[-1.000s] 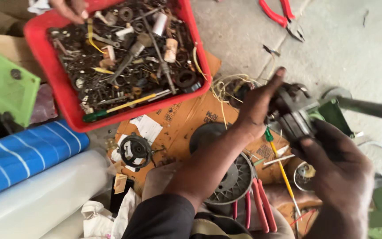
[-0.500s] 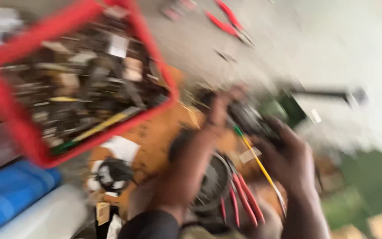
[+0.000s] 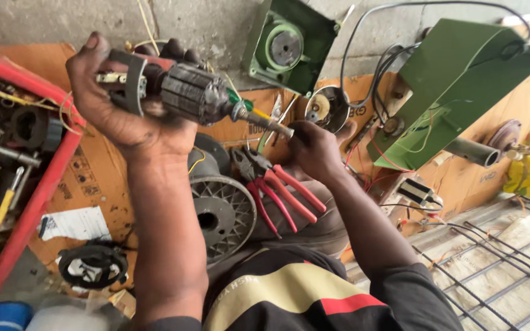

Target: The person sits on the floor and repairs an electric motor armature, using pliers and a screwdriver to pry and adjust components and pulling wires from the assembly. They handle the armature, turn it over, and work on it with hand tools while another person briefly hands over parts.

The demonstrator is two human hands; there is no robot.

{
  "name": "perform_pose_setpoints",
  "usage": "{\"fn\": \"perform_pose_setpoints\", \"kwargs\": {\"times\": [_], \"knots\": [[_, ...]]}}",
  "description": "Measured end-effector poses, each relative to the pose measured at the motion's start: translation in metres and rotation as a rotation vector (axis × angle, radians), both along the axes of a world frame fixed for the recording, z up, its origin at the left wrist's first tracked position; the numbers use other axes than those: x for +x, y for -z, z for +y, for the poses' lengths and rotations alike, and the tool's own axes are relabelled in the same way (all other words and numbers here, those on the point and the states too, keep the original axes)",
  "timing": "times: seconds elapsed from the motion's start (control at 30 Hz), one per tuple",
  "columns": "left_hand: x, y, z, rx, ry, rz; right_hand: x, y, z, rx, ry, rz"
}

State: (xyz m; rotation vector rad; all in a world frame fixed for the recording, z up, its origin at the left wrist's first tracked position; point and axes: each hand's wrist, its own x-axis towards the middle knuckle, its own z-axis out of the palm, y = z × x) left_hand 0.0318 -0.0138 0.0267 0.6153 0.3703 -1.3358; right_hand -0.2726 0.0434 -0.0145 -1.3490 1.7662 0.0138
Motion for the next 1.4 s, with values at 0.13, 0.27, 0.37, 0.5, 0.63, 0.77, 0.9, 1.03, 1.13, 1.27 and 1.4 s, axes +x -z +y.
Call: {"fn": "perform_pose_setpoints", "kwargs": {"times": [0.13, 0.27, 0.37, 0.5, 0.63, 0.77, 0.9, 1.03, 1.13, 1.27, 1.4], "knots": [[0.000, 0.003, 0.002, 0.108, -0.036, 0.052, 0.012, 0.037, 0.027, 0.074, 0.092, -0.139], [0.001, 0.008, 0.004, 0.080, -0.028, 0.040, 0.018, 0.033, 0.034, 0.042, 0.107, -0.281], [0.001, 0.008, 0.004, -0.013, 0.004, -0.002, 0.007, 0.004, 0.036, 0.135, 0.420, -0.341], [0.002, 0.008, 0.005, 0.015, -0.007, 0.074, -0.025, -0.044, 0.035, -0.090, 0.675, -0.618], [0.003, 0.013, 0.006, 0.031, 0.013, 0.089, -0.060, -0.078, 0.025, -0.087, 0.934, -0.895], [0.000, 0.019, 0.010, 0.097, 0.006, 0.034, -0.102, -0.092, 0.030, -0.014, 0.989, -1.038], [-0.004, 0.023, 0.005, -0.118, 0.038, -0.045, -0.144, -0.109, 0.066, 0.038, 0.728, -1.134], [-0.007, 0.017, 0.000, 0.199, -0.008, 0.086, -0.157, -0.127, 0.099, 0.013, 0.470, -1.265], [-0.008, 0.011, 0.000, 0.068, 0.047, 0.081, -0.150, -0.129, 0.100, -0.055, 0.299, -1.349], [-0.007, 0.007, 0.000, 0.096, 0.027, 0.002, -0.145, -0.128, 0.079, -0.308, 0.734, -1.119], [-0.003, 0.009, -0.001, 0.100, -0.009, 0.036, -0.139, -0.121, 0.065, -0.187, 0.473, -0.509]]}}
